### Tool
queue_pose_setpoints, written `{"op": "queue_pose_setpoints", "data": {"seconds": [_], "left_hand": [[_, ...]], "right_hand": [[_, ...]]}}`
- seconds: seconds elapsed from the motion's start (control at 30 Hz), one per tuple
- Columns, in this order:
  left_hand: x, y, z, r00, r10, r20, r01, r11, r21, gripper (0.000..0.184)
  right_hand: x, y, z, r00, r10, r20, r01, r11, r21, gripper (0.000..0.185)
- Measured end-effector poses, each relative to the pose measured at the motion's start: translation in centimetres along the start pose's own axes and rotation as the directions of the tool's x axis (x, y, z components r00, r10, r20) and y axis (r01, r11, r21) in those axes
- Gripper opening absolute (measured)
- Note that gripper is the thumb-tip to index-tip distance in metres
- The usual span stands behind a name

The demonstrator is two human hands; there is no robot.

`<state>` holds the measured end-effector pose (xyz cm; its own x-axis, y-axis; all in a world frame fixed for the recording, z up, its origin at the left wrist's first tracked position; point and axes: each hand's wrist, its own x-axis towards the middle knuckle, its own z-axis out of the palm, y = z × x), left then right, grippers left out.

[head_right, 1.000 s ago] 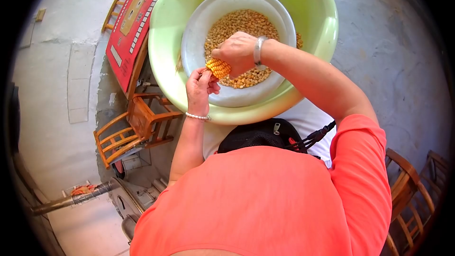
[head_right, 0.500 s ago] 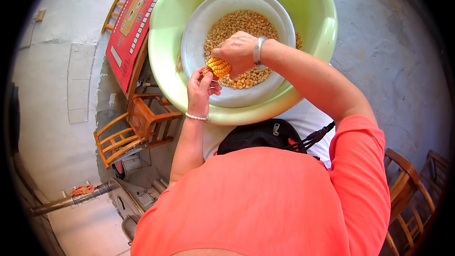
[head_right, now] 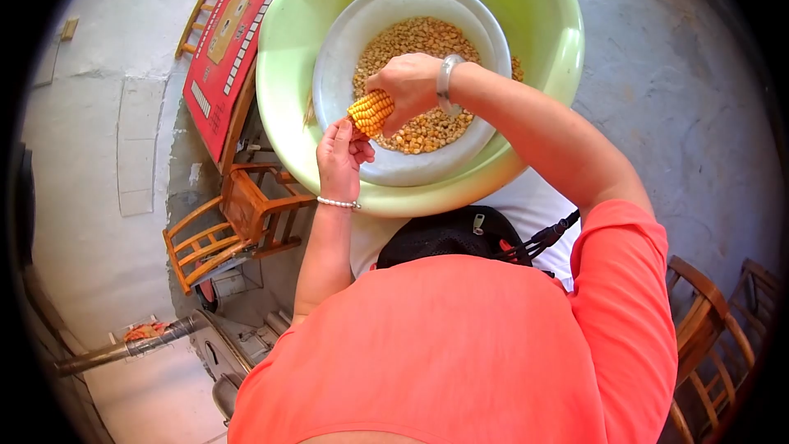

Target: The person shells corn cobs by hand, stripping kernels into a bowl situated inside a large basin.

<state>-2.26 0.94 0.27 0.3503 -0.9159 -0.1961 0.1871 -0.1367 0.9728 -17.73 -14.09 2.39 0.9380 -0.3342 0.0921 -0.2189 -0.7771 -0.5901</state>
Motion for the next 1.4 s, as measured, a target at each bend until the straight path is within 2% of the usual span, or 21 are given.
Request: {"op": "queue_pose_setpoints", "data": {"seconds": [0.17, 0.37, 0.77, 0.97, 1.17, 1.27, 1.4], "left_hand": [[-0.1, -0.2, 0.1, 0.999, 0.051, -0.007, -0.05, 0.993, 0.105, 0.035], [-0.2, -0.2, -0.1, 0.996, 0.081, 0.031, -0.082, 0.996, 0.035, 0.036], [-0.1, -0.3, -0.2, 0.999, 0.049, 0.004, -0.049, 0.999, 0.018, 0.03], [-0.1, -0.2, -0.2, 0.998, 0.053, -0.021, -0.053, 0.998, 0.021, 0.03], [-0.2, 0.2, 0.3, 0.996, 0.077, -0.034, -0.074, 0.995, 0.071, 0.036], [-0.2, 0.3, 0.2, 0.998, 0.055, -0.014, -0.055, 0.998, 0.028, 0.035], [-0.2, 0.2, 0.5, 0.997, 0.071, -0.023, -0.069, 0.994, 0.083, 0.035]], "right_hand": [[0.1, 0.3, 0.3, 0.999, -0.051, -0.018, 0.051, 0.998, 0.029, 0.054], [0.0, 0.3, 0.1, 0.998, -0.063, -0.01, 0.063, 0.994, 0.084, 0.055], [0.1, 0.3, 0.2, 0.999, -0.048, 0.006, 0.048, 0.997, 0.061, 0.057], [0.4, 1.0, 0.7, 0.997, -0.053, 0.05, 0.052, 0.998, 0.033, 0.065], [0.5, 1.4, 1.4, 1.0, -0.028, 0.0, 0.028, 1.0, 0.003, 0.053], [0.4, 0.6, 0.9, 0.998, 0.054, 0.037, -0.052, 0.997, -0.05, 0.047], [0.3, 0.8, 1.0, 0.999, 0.043, 0.021, -0.042, 0.998, -0.052, 0.046]]}}
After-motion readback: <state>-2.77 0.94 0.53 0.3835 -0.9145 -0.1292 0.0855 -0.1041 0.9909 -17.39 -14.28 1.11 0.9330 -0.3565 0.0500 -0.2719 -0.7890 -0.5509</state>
